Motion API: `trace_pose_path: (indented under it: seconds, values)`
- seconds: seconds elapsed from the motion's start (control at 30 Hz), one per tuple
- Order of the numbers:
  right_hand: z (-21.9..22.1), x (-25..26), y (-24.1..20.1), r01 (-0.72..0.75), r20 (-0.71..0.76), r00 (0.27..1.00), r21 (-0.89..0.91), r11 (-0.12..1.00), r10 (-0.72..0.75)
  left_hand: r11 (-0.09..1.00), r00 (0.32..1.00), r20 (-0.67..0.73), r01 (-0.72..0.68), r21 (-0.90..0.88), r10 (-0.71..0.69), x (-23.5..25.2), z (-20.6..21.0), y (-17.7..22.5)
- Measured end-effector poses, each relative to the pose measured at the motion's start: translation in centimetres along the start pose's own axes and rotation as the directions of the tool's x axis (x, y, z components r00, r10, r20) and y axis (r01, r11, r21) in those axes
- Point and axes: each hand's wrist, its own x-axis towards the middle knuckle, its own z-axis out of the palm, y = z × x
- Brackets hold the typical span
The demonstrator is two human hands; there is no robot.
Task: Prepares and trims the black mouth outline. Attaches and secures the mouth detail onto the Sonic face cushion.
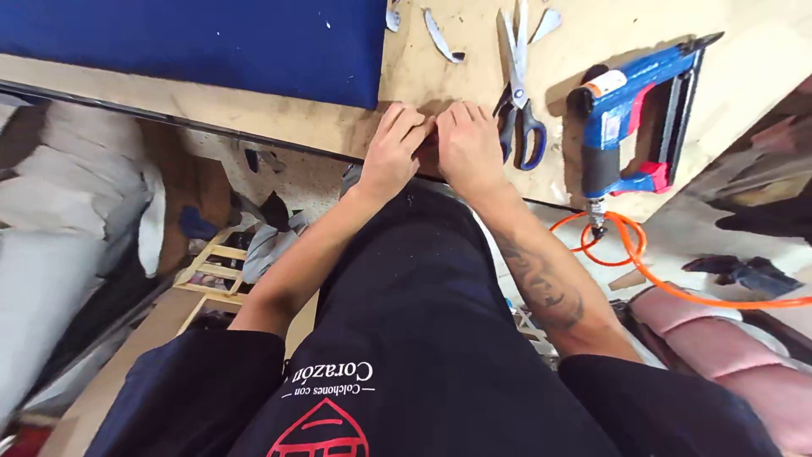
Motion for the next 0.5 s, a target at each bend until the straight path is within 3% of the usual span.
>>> trace_pose_path:
  seconds: [0.13,0.33,0.43,0.5]
  values:
    - [-0.2,0.1,-0.2,-0.079,0.036,0.996,0.072,0.994,0.077,0.997,0.988,-0.138,-0.067,-0.025,0.063,-0.1,1.2,-0.7]
    - [-0.9,-1.2,1.1,-0.113,-0.151,0.972,0.376,0.920,0.181,0.999,0.988,-0.144,-0.048,0.018,0.050,0.6,1.5,-0.7]
    - [-5.1,-5.3,2.0,-0.283,-0.190,0.912,0.347,0.894,0.362,1.000,0.994,-0.108,0.005,0.007,-0.004,1.2,1.2,-0.4]
    - [-6.9,-8.9,3.3,-0.467,-0.223,0.826,0.242,0.851,0.517,0.999,0.995,-0.088,0.046,-0.020,-0.047,1.2,0.9,-0.2]
